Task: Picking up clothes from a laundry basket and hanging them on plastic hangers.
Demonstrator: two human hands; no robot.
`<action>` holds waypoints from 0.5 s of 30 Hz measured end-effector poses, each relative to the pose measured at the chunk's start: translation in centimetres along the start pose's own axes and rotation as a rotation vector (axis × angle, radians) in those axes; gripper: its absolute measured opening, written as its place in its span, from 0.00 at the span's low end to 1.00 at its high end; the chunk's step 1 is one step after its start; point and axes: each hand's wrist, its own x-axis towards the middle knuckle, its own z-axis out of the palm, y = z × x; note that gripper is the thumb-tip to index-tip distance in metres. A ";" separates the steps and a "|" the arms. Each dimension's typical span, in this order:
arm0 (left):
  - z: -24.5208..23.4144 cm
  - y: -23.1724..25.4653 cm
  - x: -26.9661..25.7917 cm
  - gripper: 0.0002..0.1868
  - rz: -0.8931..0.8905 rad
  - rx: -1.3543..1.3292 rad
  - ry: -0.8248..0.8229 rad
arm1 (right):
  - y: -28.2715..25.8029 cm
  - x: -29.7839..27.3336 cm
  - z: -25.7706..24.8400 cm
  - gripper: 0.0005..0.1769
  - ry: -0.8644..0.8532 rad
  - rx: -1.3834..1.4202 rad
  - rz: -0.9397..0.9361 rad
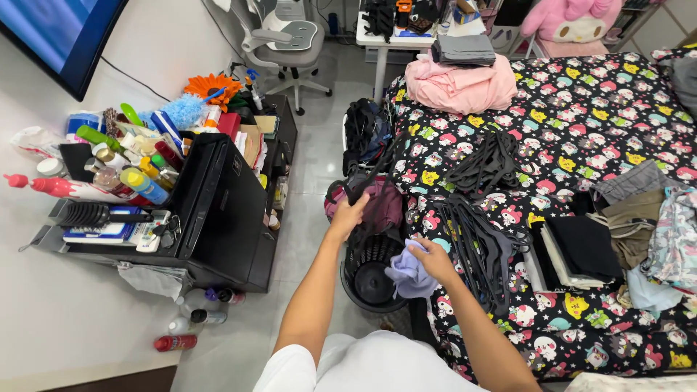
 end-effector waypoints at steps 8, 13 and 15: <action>4.9 -7.0 -2.3 0.26 0.104 0.316 -0.423 | 0.1 -0.5 -3.4 0.18 0.166 0.606 0.242; 11.4 -12.9 -3.4 0.36 -0.012 0.262 -0.882 | -2.0 -3.8 -10.1 0.17 0.395 1.024 0.108; 13.8 -16.7 -1.4 0.31 -0.127 0.327 -0.685 | -5.1 -6.3 -12.7 0.31 0.374 0.540 0.034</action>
